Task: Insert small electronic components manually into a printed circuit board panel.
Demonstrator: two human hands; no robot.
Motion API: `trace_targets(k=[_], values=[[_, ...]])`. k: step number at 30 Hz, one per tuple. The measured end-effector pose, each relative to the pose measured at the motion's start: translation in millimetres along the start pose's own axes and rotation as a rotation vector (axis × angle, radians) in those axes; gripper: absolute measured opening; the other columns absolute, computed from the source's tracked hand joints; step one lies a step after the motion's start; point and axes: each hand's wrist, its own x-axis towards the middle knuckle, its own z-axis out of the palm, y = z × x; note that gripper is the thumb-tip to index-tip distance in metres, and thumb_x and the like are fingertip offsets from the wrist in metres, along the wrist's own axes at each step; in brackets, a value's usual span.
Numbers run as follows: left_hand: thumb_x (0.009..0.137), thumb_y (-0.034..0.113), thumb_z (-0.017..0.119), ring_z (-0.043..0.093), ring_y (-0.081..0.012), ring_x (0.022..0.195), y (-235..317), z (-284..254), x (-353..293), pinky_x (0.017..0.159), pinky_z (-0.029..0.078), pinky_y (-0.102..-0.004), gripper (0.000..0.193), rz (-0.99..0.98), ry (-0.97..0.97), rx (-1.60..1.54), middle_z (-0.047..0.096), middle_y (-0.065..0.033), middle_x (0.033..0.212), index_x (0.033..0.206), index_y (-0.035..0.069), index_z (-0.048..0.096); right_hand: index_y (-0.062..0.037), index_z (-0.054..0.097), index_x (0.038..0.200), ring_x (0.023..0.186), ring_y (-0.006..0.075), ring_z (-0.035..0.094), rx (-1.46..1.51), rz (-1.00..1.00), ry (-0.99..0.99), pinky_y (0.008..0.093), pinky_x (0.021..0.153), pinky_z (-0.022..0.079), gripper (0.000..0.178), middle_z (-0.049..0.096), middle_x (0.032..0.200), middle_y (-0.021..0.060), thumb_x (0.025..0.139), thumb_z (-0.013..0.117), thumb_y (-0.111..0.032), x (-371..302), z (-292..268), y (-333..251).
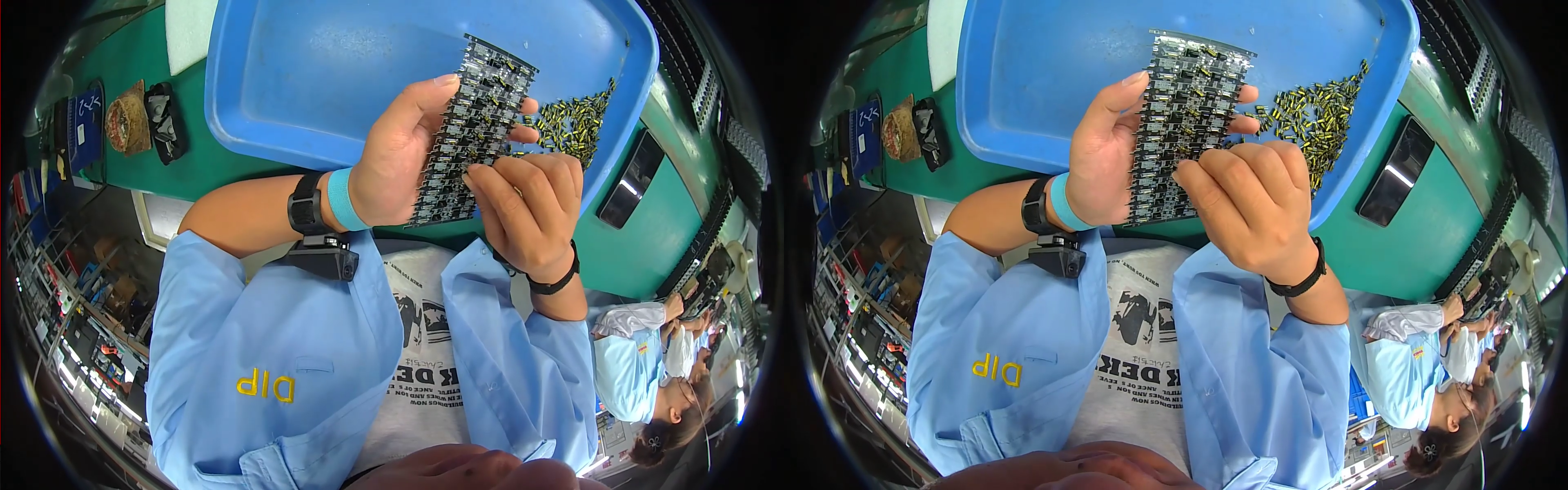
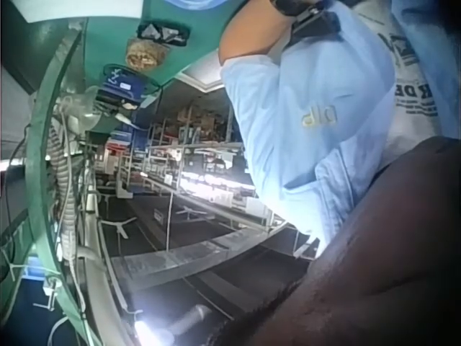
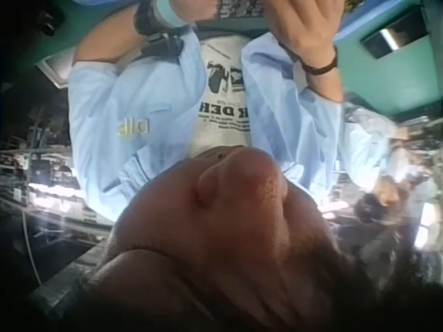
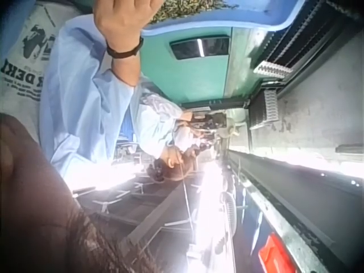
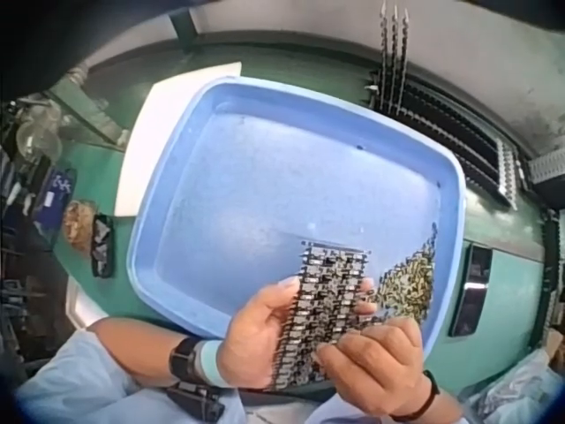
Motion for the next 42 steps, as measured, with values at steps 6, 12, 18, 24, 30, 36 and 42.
trace_targets(k=[6, 12, 18, 24, 30, 36, 42], values=[[0.110, 0.047, 0.030, 0.060, -0.0358, 0.135, -0.6, 0.8, -0.2, 0.119, 0.046, -0.0495, 0.068, 0.007, 0.003, 0.004, 0.056, -0.0216, 0.152, 0.154, -0.002, 0.048, -0.0060, 0.077, 0.099, 0.081, 0.0200, 0.062, 0.001, 0.020, -0.002, 0.0357, 0.072, 0.045, 0.031, 0.068, 0.093, 0.0033, 0.069, 0.080, -0.011, 0.6, -1.1, -4.0], [0.110, 0.047, 0.030, 0.060, -0.0355, 0.135, -1.5, 0.0, 0.8, 0.118, 0.047, -0.0492, 0.067, 0.015, 0.015, 0.002, 0.057, -0.0214, 0.151, 0.152, -0.001, 0.050, -0.0050, 0.078, 0.100, 0.084, 0.0193, 0.064, -0.069, -0.023, -0.014, 0.0350, 0.073, 0.046, 0.032, 0.068, 0.096, 0.0044, 0.070, 0.073, -0.014, -1.7, -0.7, -3.2], [0.111, 0.047, 0.030, 0.060, -0.0351, 0.135, -1.6, -0.4, 0.9, 0.118, 0.047, -0.0487, 0.066, 0.028, 0.023, 0.010, 0.058, -0.0213, 0.151, 0.151, -0.002, 0.051, -0.0045, 0.078, 0.101, 0.085, 0.0200, 0.065, -0.070, -0.030, -0.026, 0.0351, 0.073, 0.046, 0.034, 0.068, 0.098, 0.0052, 0.070, 0.072, -0.015, -1.5, -1.5, -3.7], [0.111, 0.045, 0.030, 0.060, -0.0346, 0.135, -1.6, -0.2, 1.0, 0.118, 0.047, -0.0485, 0.065, 0.034, 0.024, 0.005, 0.058, -0.0211, 0.151, 0.151, -0.003, 0.051, -0.0045, 0.079, 0.103, 0.088, 0.0205, 0.065, -0.081, -0.043, -0.030, 0.0354, 0.074, 0.046, 0.036, 0.069, 0.098, 0.0048, 0.069, 0.071, -0.015, -3.8, 0.0, -3.7], [0.112, 0.045, 0.031, 0.060, -0.0344, 0.135, -2.9, -0.2, 1.7, 0.117, 0.048, -0.0483, 0.065, 0.025, 0.005, -0.036, 0.057, -0.0208, 0.151, 0.151, -0.003, 0.050, -0.0061, 0.080, 0.104, 0.089, 0.0204, 0.065, -0.049, -0.062, -0.035, 0.0353, 0.074, 0.046, 0.038, 0.069, 0.099, 0.0036, 0.068, 0.071, -0.016, -4.8, -2.3, -1.1], [0.110, 0.039, 0.040, 0.067, -0.0256, 0.119, -5.3, -2.2, 3.9, 0.106, 0.055, -0.0410, 0.053, 0.033, -0.007, -0.149, 0.067, -0.0150, 0.135, 0.140, 0.000, 0.058, -0.0109, 0.082, 0.103, 0.084, 0.0217, 0.061, 0.019, 0.048, -0.076, 0.0378, 0.075, 0.047, 0.036, 0.069, 0.094, 0.0015, 0.067, 0.084, -0.005, -2.6, -7.0, -5.6], [0.110, 0.039, 0.041, 0.067, -0.0252, 0.118, -2.0, 0.6, 2.9, 0.106, 0.055, -0.0407, 0.052, 0.000, -0.005, -0.220, 0.068, -0.0144, 0.133, 0.140, 0.000, 0.058, -0.0082, 0.082, 0.102, 0.084, 0.0242, 0.060, 0.091, 0.094, -0.070, 0.0365, 0.075, 0.048, 0.037, 0.070, 0.093, 0.0033, 0.066, 0.086, -0.003, 1.0, -6.5, -5.5]])
